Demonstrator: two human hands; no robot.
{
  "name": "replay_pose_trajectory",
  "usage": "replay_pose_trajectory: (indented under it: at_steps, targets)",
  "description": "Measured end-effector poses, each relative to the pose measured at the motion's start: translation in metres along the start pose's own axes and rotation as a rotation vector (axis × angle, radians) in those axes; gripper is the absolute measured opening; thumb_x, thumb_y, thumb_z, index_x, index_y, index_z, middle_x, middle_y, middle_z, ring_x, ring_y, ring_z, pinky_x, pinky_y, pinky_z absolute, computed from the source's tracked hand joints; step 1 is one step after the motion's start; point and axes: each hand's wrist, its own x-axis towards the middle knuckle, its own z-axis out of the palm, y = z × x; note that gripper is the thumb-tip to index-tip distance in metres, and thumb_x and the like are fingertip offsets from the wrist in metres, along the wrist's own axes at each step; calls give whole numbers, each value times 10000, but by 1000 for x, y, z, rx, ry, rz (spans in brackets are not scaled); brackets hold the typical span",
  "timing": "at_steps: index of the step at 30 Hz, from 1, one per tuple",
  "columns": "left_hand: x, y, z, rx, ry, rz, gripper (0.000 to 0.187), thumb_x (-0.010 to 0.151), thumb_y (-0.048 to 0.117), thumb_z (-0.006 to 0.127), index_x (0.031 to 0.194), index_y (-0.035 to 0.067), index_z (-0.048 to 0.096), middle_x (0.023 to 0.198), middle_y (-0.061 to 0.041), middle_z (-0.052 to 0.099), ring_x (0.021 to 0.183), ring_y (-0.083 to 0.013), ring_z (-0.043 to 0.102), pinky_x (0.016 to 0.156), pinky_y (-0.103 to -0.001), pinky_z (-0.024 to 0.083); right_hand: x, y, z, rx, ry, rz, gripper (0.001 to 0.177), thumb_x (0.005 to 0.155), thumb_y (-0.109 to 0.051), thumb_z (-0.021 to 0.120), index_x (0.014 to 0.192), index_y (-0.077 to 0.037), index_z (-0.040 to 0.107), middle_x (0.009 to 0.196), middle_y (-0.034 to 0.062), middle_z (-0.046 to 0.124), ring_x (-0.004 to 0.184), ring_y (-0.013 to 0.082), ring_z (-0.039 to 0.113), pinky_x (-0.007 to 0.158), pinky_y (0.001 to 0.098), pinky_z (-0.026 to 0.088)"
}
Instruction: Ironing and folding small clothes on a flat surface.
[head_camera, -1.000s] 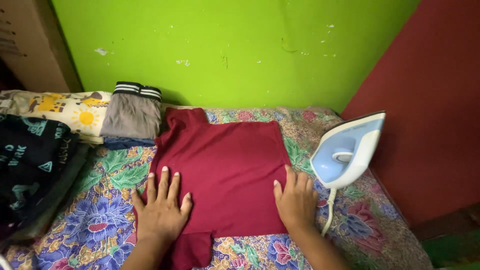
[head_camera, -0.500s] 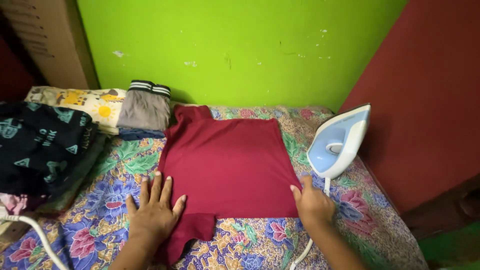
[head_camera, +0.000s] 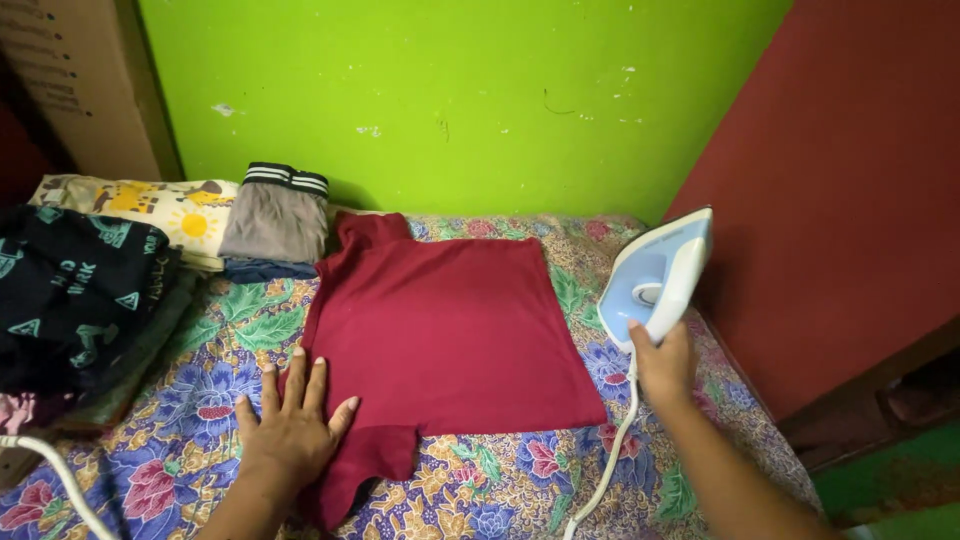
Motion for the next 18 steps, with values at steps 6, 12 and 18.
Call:
replay_pose_trajectory:
  at_steps: [6, 12, 18]
  targets:
    - [-1, 2, 0, 53, -1, -11, 846, 944, 754, 230, 1622, 260, 111, 1717, -30, 11, 1556, -365, 25, 1156, -664, 150, 38, -45, 9, 175, -148, -349, 473, 903, -285, 715, 1274, -12, 608, 1143, 211, 685, 1019, 348, 680, 875, 462, 521]
    - [2, 0, -2, -18, -44, -16, 847, 927, 755, 249, 1598, 263, 90, 1683, -26, -6, 1532, -368, -17, 1143, -671, 112, 27, -152, -5, -243, -526, -339, 457, 864, -350, 740, 1260, -138, 656, 1056, 140, 742, 930, 301, 714, 818, 449, 536]
    - [-2, 1, 3, 1, 25, -29, 834, 940, 736, 259, 1610, 255, 136, 1705, -20, 44, 1542, -354, 49, 1164, -650, 130, -5, -186, 19, -55, -971, -563, 413, 774, -346, 752, 1113, -115, 710, 989, 134, 787, 881, 256, 773, 768, 388, 588]
